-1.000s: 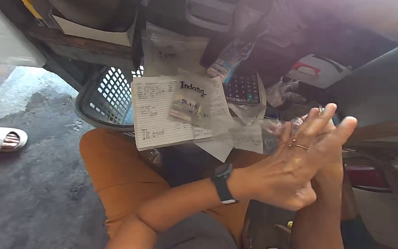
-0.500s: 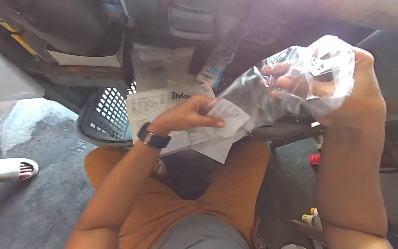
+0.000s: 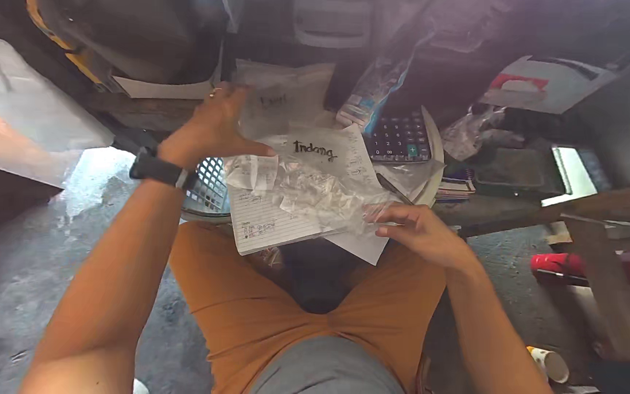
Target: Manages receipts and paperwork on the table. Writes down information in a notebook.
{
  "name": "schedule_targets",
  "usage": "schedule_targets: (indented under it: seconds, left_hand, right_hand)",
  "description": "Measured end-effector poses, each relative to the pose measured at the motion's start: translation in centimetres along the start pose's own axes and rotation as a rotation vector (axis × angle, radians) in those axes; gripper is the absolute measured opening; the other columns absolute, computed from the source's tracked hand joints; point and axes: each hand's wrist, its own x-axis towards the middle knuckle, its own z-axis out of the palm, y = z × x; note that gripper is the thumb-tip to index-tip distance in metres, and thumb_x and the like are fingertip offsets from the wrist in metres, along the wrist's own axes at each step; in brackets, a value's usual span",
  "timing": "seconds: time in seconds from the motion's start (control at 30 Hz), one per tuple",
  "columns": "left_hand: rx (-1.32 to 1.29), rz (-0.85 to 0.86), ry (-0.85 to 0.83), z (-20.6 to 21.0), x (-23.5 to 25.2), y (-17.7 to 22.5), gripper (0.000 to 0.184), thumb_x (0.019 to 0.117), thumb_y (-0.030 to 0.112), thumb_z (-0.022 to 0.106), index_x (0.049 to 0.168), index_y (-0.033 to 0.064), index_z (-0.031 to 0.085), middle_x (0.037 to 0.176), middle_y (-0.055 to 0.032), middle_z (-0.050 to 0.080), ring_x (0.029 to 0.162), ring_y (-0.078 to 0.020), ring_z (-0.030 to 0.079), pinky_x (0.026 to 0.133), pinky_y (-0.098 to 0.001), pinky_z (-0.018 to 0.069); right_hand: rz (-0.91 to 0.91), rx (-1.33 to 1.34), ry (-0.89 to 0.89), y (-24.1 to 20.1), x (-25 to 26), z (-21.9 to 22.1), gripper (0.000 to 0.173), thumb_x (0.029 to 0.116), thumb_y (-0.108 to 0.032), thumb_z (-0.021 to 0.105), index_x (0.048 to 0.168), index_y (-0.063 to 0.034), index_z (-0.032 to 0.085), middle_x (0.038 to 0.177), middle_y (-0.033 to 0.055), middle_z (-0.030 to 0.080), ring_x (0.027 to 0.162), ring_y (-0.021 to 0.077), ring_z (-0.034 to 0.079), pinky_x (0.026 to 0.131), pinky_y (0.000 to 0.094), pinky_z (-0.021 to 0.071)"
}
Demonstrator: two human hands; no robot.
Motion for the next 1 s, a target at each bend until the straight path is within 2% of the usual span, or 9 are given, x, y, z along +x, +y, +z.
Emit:
schedule_targets:
  seconds: [0.17,0.27,0.33,0.4,0.5,0.57,0.7,0.83,1.0]
  left_hand:
    - [0.045,0.35,0.019,9.9,-5.9,4.9,0.117,0.0679,0.072,0.077,0.159,0.0107,0.037,0.167,-0.0232,0.02,0.154,-0.0479,0.013,0.113,-0.0809,0.0087]
    - [0.045,0.321,0.07,13.1,-6.2,5.9,0.066,0.0987,0.033,0.06,0.155,0.0028,0.043,0.165,-0.0246,0.027,0.153,-0.0478,0.018,0.115,-0.0784,0.0079]
    - [-0.213,0.193,0.153,12.5,-5.4,7.0,0.045,0.1052,0.012,0.041,0.146,-0.005,0.049,0.16,-0.0195,0.04,0.152,-0.0341,0.032,0.122,-0.0641,0.0142]
    - [-0.584,-0.007,0.348,11.5,-4.2,7.6,0.044,0.1101,0.018,0.028,0.138,-0.0075,0.051,0.134,-0.0135,0.061,0.124,-0.012,0.057,0.109,-0.0344,0.0435]
    - [-1.072,-0.113,0.353,10.1,-3.2,6.8,0.062,0.1103,0.042,0.009,0.159,0.0132,0.033,0.156,-0.0062,0.048,0.141,-0.0173,0.047,0.112,-0.0402,0.0431]
    - [-1.17,-0.141,0.352,10.1,-4.2,6.9,0.064,0.1106,0.048,0.007,0.16,0.0154,0.032,0.161,-0.004,0.041,0.146,-0.0186,0.042,0.116,-0.0402,0.0386]
    - [-1.121,-0.136,0.343,10.1,-4.3,6.1,0.067,0.1088,0.046,0.0,0.161,0.0135,0.026,0.161,-0.0065,0.038,0.144,-0.0185,0.042,0.114,-0.0381,0.0401]
    - [-1.091,-0.116,0.34,10.0,-3.7,5.6,0.068,0.109,0.046,0.0,0.159,0.01,0.03,0.159,-0.0081,0.042,0.143,-0.0181,0.044,0.115,-0.0371,0.0395]
    - [-0.764,0.099,0.235,8.7,-1.9,6.1,0.064,0.1102,0.041,0.027,0.162,0.0043,0.02,0.166,-0.0099,0.029,0.148,-0.0103,0.035,0.121,-0.0324,0.0324]
  right_hand:
    - [-0.072,0.135,-0.028,-0.7,-0.8,-1.7,0.028,0.0947,0.001,0.057,0.118,-0.0005,0.072,0.129,0.0057,0.068,0.106,0.0119,0.071,0.089,0.0287,0.062]
    - [-0.249,0.179,-0.124,-1.8,-0.4,-3.5,0.026,0.0954,-0.001,0.056,0.114,-0.0009,0.074,0.137,0.0074,0.065,0.113,0.0166,0.07,0.09,0.0324,0.0627]
    - [-0.375,0.228,-0.038,-3.2,0.7,-5.2,0.018,0.0992,-0.014,0.061,0.11,-0.0084,0.075,0.135,0.0059,0.068,0.114,0.0195,0.07,0.089,0.0348,0.0631]
    - [-0.412,0.265,0.221,-4.4,3.4,-5.9,0.018,0.0986,-0.012,0.06,0.114,-0.0109,0.069,0.124,0.0038,0.072,0.105,0.0173,0.073,0.085,0.0336,0.0639]
    - [-0.303,-0.144,0.361,-4.3,10.6,-4.5,0.032,0.1,-0.007,0.061,0.13,0.0058,0.061,0.128,0.0176,0.066,0.111,0.021,0.069,0.095,0.0362,0.0582]
    - [-0.208,-0.478,0.215,-3.8,15.3,-2.4,0.043,0.1012,-0.023,0.064,0.137,0.0021,0.062,0.136,0.0228,0.063,0.129,0.0335,0.059,0.11,0.051,0.0451]
    - [-0.062,-0.843,-0.017,-4.9,19.8,0.8,0.059,0.0964,-0.036,0.072,0.141,0.0009,0.058,0.139,0.0292,0.058,0.138,0.0509,0.043,0.11,0.0751,0.0273]
    - [-0.092,-0.785,0.043,-5.8,21.0,-1.0,0.034,0.0942,-0.003,0.064,0.128,0.0021,0.067,0.126,0.0265,0.065,0.124,0.0444,0.058,0.104,0.0636,0.0431]
    - [-0.23,-0.644,0.025,-10.0,17.8,-5.6,0.026,0.1033,-0.01,0.055,0.125,0.0036,0.061,0.116,0.0185,0.066,0.103,0.0227,0.065,0.094,0.0401,0.0524]
